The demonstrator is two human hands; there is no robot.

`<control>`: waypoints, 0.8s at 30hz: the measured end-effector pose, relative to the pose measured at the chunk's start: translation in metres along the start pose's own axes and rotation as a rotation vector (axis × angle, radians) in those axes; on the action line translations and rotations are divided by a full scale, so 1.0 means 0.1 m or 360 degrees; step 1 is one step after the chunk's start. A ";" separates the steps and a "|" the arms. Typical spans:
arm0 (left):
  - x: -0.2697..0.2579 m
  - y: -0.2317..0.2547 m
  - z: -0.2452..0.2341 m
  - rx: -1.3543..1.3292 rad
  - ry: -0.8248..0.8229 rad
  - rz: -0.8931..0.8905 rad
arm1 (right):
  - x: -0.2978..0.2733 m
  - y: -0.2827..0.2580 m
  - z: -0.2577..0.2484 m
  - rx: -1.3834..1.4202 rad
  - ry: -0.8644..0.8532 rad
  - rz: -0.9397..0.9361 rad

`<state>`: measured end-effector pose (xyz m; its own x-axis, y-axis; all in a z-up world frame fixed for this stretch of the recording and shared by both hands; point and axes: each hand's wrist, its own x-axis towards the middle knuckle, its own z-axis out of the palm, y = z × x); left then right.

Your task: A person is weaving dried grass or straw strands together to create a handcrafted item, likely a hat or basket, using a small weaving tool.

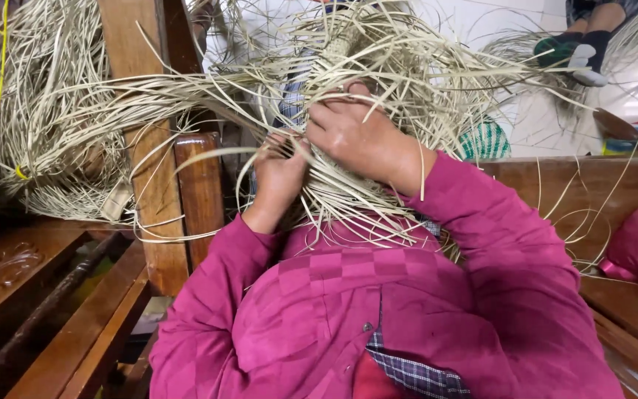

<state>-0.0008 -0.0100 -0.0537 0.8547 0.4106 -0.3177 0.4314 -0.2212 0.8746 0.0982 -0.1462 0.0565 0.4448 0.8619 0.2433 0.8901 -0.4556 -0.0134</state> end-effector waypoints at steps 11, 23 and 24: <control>0.18 0.15 -0.21 -0.0403 -0.0256 -0.0410 | -0.39 -0.18 -0.03 0.0132 0.0052 -0.0144; 0.20 0.15 -0.13 -0.0470 -0.0275 -0.0330 | -0.40 -0.08 -0.19 0.0380 -0.0087 0.0055; 0.21 0.17 -0.13 -0.0500 -0.0274 -0.0314 | -0.34 -0.09 -0.24 0.0396 -0.0053 0.0116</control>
<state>0.0202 0.0063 -0.0409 0.8118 0.2584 -0.5237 0.5052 0.1391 0.8517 0.0729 -0.1766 0.0722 0.5083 0.8374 0.2012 0.8507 -0.4517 -0.2690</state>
